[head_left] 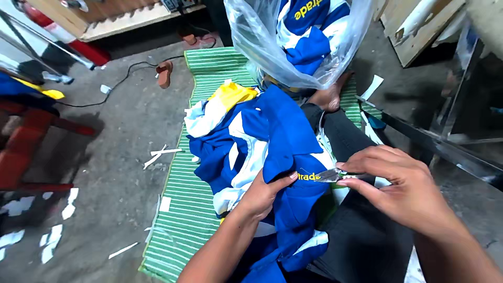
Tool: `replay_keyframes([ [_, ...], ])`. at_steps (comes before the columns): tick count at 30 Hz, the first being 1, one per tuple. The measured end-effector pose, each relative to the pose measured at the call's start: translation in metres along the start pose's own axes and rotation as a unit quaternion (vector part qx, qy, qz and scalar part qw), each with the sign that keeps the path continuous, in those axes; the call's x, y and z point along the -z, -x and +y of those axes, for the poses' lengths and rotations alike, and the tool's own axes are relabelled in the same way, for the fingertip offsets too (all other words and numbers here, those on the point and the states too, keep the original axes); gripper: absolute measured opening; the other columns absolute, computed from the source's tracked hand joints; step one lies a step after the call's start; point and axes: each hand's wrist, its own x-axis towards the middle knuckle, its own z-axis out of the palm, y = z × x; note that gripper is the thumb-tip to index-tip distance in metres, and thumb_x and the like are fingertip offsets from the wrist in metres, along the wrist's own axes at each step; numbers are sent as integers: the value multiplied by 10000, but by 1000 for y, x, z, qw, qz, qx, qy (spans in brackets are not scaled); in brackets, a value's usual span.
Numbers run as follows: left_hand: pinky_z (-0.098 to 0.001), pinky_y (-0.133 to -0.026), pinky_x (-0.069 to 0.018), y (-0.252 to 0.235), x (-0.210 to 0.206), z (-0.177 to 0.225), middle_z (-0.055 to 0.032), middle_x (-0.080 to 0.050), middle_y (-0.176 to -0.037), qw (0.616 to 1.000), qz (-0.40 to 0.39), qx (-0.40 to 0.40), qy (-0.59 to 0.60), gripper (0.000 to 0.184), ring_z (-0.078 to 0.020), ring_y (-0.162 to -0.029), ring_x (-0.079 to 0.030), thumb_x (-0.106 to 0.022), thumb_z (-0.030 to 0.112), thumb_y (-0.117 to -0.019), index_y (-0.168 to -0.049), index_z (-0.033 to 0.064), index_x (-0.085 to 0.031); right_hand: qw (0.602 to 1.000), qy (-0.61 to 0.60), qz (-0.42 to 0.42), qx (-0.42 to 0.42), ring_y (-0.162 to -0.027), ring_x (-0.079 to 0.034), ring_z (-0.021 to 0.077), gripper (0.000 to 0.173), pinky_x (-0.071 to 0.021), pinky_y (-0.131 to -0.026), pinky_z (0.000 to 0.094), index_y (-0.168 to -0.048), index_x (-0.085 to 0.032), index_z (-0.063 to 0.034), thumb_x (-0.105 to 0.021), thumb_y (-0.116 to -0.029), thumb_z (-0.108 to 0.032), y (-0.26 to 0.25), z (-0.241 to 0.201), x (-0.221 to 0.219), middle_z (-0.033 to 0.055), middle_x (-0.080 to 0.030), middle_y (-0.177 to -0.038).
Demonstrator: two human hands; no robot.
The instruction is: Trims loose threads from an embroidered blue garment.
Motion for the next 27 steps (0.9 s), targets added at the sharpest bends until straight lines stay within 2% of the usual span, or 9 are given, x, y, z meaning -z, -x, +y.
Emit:
replay_keyframes([
  [5,-273,-904,-580,-10,15,10,10,-734,-967,994,-92,36,-40,233,-68,-936,-701,-585,-98,-926,-1079,66,-646,992,2,-63,105,-939,-621,75,227,-472,-829,333,-978,-821,-200,-680,-942,-374,-22,4,13,-75,-723,-977],
  [12,-265,-906,-577,-24,26,16,35,-740,-983,978,-192,46,-65,270,-53,-948,-700,-592,-101,-912,-1073,102,-667,980,7,-107,169,-909,-606,85,192,-454,-816,328,-956,-827,-205,-695,-930,-341,-38,3,19,-75,-714,-940],
  [27,-252,-890,-581,-33,31,18,47,-748,-977,966,-240,66,-74,289,-41,-935,-705,-606,-96,-899,-1070,126,-677,967,-5,-132,216,-905,-616,91,186,-455,-804,326,-920,-823,-193,-681,-944,-310,-46,5,16,-73,-722,-928],
])
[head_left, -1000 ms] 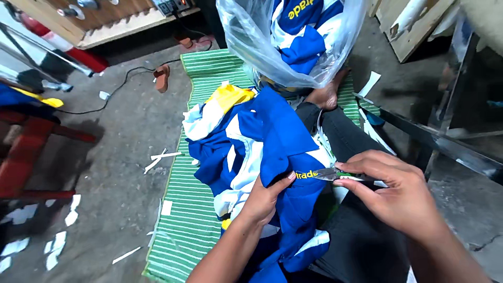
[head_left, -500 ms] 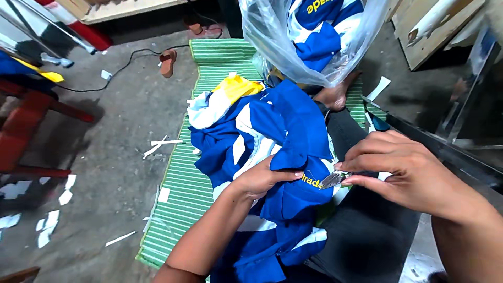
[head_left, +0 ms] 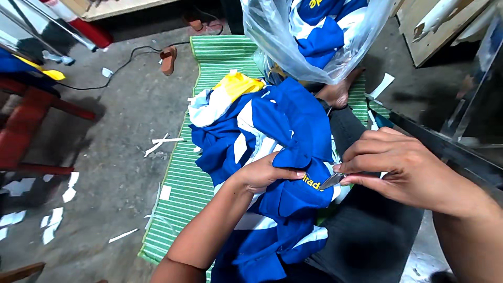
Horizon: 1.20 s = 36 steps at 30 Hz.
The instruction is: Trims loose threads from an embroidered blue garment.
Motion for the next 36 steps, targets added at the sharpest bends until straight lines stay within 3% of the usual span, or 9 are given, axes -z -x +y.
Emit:
replay_keyframes([
  [5,-258,-896,-580,3,-4,-1,34,-746,-991,999,32,-11,24,301,-50,-945,-704,-582,-99,-910,-1092,122,-673,999,-9,25,-34,-874,-624,67,208,-458,-777,313,-897,-811,-179,-679,-934,-334,5,1,-5,-71,-725,-920],
  [7,-274,-889,-586,8,-14,-2,16,-739,-978,995,96,-16,34,266,-67,-930,-704,-575,-88,-926,-1097,101,-653,994,-23,62,-89,-865,-634,37,222,-499,-767,281,-924,-796,-154,-690,-926,-350,13,-5,-11,-70,-719,-934],
  [9,-293,-889,-588,11,-28,-7,-15,-729,-972,983,172,-34,57,225,-90,-926,-703,-576,-73,-938,-1104,64,-640,975,-53,131,-170,-842,-615,-19,268,-533,-723,181,-1017,-765,-119,-731,-910,-363,24,-16,-20,-61,-690,-986],
  [12,-310,-885,-598,11,-47,-22,-42,-732,-958,960,252,-77,97,184,-111,-919,-715,-580,-55,-939,-1095,33,-624,932,-36,261,-248,-860,-641,8,307,-526,-732,141,-1044,-762,-24,-783,-891,-289,40,-37,-47,57,-717,-985],
  [15,-327,-888,-601,10,-59,-35,-66,-738,-958,941,289,-106,141,169,-130,-917,-723,-572,-47,-941,-1090,15,-622,908,49,313,-275,-845,-645,58,293,-494,-722,143,-1000,-776,-1,-786,-895,-275,47,-56,-70,122,-726,-921],
  [21,-356,-899,-600,8,-62,-44,-100,-734,-977,929,300,-135,170,184,-159,-938,-725,-589,-51,-928,-1103,-2,-614,890,98,330,-299,-828,-655,111,282,-504,-718,213,-1001,-798,-42,-776,-905,-306,51,-65,-88,107,-729,-901],
  [36,-332,-909,-593,10,-64,-45,-76,-733,-974,927,313,-156,136,200,-134,-940,-720,-615,-60,-915,-1107,-5,-613,902,155,297,-274,-811,-668,179,248,-483,-694,319,-1007,-809,-91,-725,-950,-318,50,-61,-79,99,-750,-919],
])
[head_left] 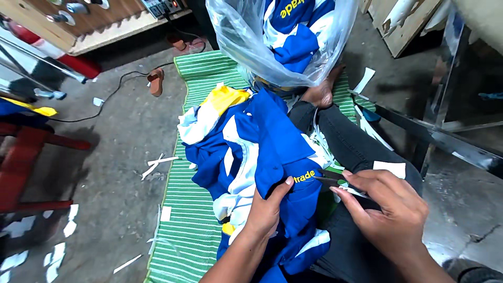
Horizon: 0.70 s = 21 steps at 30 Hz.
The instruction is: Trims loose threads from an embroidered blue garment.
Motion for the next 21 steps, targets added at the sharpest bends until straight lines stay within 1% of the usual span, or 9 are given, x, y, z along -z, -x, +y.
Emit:
replay_keyframes([
  [3,-328,-907,-593,-1,1,0,-69,-734,-974,1000,-3,-5,-5,196,-131,-937,-719,-617,-62,-916,-1102,-1,-618,999,-39,9,-10,-825,-664,161,267,-491,-714,290,-1007,-805,-70,-745,-938,-321,2,2,-5,106,-743,-915],
  [4,-327,-907,-593,-1,2,1,-68,-735,-972,1000,-5,-7,-6,193,-131,-937,-720,-617,-62,-916,-1098,3,-621,998,-64,6,-24,-833,-661,135,278,-504,-725,260,-1012,-801,-59,-758,-927,-320,3,3,-6,103,-737,-919],
  [6,-326,-904,-593,-1,2,3,-70,-734,-970,1000,-5,-8,-9,186,-132,-934,-720,-613,-59,-919,-1093,4,-623,993,-103,-3,-48,-831,-645,71,288,-501,-712,184,-1015,-793,-48,-774,-911,-316,4,3,-9,86,-728,-931],
  [7,-326,-904,-594,-1,2,3,-73,-734,-969,1000,-6,-7,-9,185,-134,-935,-720,-613,-58,-920,-1094,4,-623,993,-108,-4,-50,-831,-641,63,287,-496,-709,174,-1015,-791,-48,-773,-910,-315,5,3,-10,82,-727,-933],
  [11,-337,-909,-593,-2,3,1,-84,-733,-971,1000,-8,-5,3,186,-142,-937,-720,-609,-68,-920,-1095,-6,-621,998,-57,9,-18,-840,-664,150,253,-499,-727,278,-1012,-800,-70,-757,-927,-304,4,2,-8,102,-734,-910],
  [16,-326,-900,-595,-1,1,1,-73,-734,-958,1000,-7,-7,0,174,-130,-927,-720,-610,-75,-918,-1073,2,-631,999,-34,14,-2,-827,-661,166,254,-482,-717,300,-1011,-800,-76,-742,-939,-312,4,3,-6,106,-736,-906],
  [21,-331,-906,-594,-1,2,1,-69,-732,-967,1000,-8,-9,-5,188,-134,-938,-718,-613,-68,-921,-1096,1,-616,999,-32,17,3,-827,-661,166,252,-478,-715,302,-1007,-799,-80,-735,-947,-316,4,3,-6,102,-739,-910],
])
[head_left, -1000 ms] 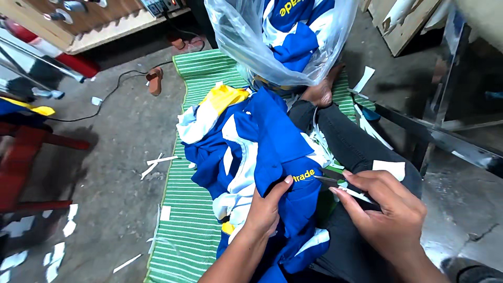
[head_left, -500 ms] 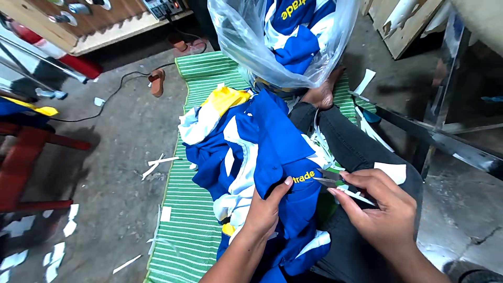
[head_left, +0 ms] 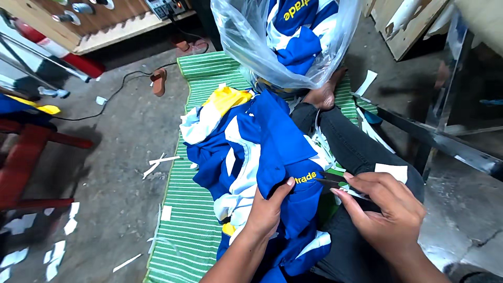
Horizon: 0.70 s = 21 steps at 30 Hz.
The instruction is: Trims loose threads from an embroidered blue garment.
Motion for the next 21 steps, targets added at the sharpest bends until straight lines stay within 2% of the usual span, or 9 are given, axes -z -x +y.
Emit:
replay_keyframes([
  [5,-329,-907,-594,0,0,1,-68,-734,-969,1000,-2,1,-2,179,-131,-937,-719,-609,-64,-926,-1092,5,-621,1000,-17,1,-12,-832,-661,161,255,-485,-717,292,-1012,-798,-69,-750,-935,-307,1,-1,-3,108,-738,-917],
  [11,-335,-907,-594,0,1,1,-71,-735,-977,1000,-5,11,10,177,-136,-940,-720,-596,-62,-933,-1094,6,-623,994,-91,-9,-64,-841,-630,35,279,-481,-702,136,-1008,-778,-30,-770,-909,-290,3,-3,-10,78,-713,-926],
  [15,-331,-905,-595,0,2,2,-72,-737,-971,999,-5,28,14,174,-135,-934,-722,-584,-73,-932,-1081,6,-629,996,-82,-10,-41,-849,-652,100,252,-487,-736,238,-1017,-796,-66,-756,-935,-301,3,1,-10,88,-736,-929],
  [18,-330,-904,-595,-1,3,3,-73,-739,-967,999,-10,35,17,172,-134,-935,-722,-580,-76,-932,-1072,8,-633,995,-91,-22,-27,-862,-676,105,220,-508,-758,266,-984,-803,-82,-733,-955,-289,1,4,-10,73,-753,-927],
  [21,-328,-899,-596,-2,3,4,-74,-736,-969,999,-9,42,16,174,-134,-930,-721,-583,-75,-931,-1078,6,-627,995,-89,-35,-13,-839,-679,105,211,-499,-731,270,-964,-801,-85,-715,-970,-278,-2,6,-9,69,-757,-918],
])
